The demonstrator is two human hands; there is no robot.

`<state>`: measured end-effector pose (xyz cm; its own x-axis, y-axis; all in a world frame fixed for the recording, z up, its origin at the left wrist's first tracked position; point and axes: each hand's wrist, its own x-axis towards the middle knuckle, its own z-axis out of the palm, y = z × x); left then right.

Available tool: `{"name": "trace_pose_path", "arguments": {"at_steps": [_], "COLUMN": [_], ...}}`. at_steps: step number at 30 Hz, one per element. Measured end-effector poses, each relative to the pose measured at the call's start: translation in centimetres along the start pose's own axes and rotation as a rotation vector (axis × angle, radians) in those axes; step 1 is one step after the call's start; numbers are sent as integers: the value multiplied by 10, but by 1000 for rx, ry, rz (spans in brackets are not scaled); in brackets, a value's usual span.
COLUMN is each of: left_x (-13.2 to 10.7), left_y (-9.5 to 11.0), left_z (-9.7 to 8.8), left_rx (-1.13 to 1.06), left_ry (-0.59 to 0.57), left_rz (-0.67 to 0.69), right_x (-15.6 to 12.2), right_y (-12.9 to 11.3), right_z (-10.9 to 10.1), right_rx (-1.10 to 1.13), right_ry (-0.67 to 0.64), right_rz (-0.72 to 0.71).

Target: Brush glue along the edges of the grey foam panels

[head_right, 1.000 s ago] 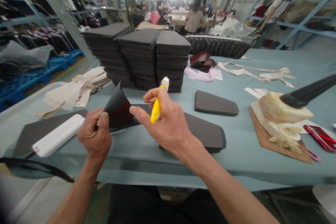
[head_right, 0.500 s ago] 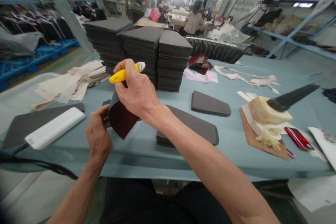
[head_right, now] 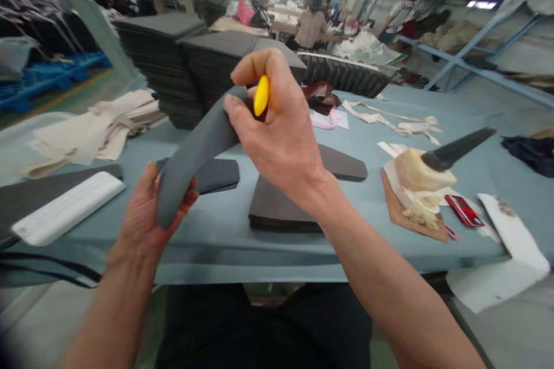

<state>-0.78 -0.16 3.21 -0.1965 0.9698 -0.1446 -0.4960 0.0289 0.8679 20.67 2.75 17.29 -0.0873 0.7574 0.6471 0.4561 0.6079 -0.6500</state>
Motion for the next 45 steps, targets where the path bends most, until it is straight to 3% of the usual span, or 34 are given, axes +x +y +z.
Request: {"name": "trace_pose_path", "arguments": {"at_steps": [5, 8, 13, 17, 22, 28, 34, 41, 45], "left_x": [-9, -9, 11, 29, 37, 41, 49, 65, 69], "left_y": [-5, -11, -15, -13, -10, -20, -31, -45, -46], "left_z": [24, 42, 71, 88, 106, 127, 134, 124, 121], "left_rx": [41, 105, 183, 284, 426, 624, 791, 1044, 1094], "left_ry": [-109, -145, -114, -113, -195, -309, -405, -451, -458], "left_rz": [-105, -92, 12, 21, 10, 111, 234, 410, 445], "right_x": [-36, -57, -79, -93, -114, -136, -150, -155, -157], "right_y": [53, 72, 84, 95, 105, 114, 126, 125, 121], "right_z": [-46, -64, -83, -93, -108, -115, -118, -116, -115], "right_rx": [-181, -179, -164, -145, -172, -159, -182, -344, -427], "right_ry": [-8, 19, 110, 135, 175, 223, 244, 222, 213], "right_rz": [150, 212, 267, 291, 311, 384, 395, 317, 274]}}
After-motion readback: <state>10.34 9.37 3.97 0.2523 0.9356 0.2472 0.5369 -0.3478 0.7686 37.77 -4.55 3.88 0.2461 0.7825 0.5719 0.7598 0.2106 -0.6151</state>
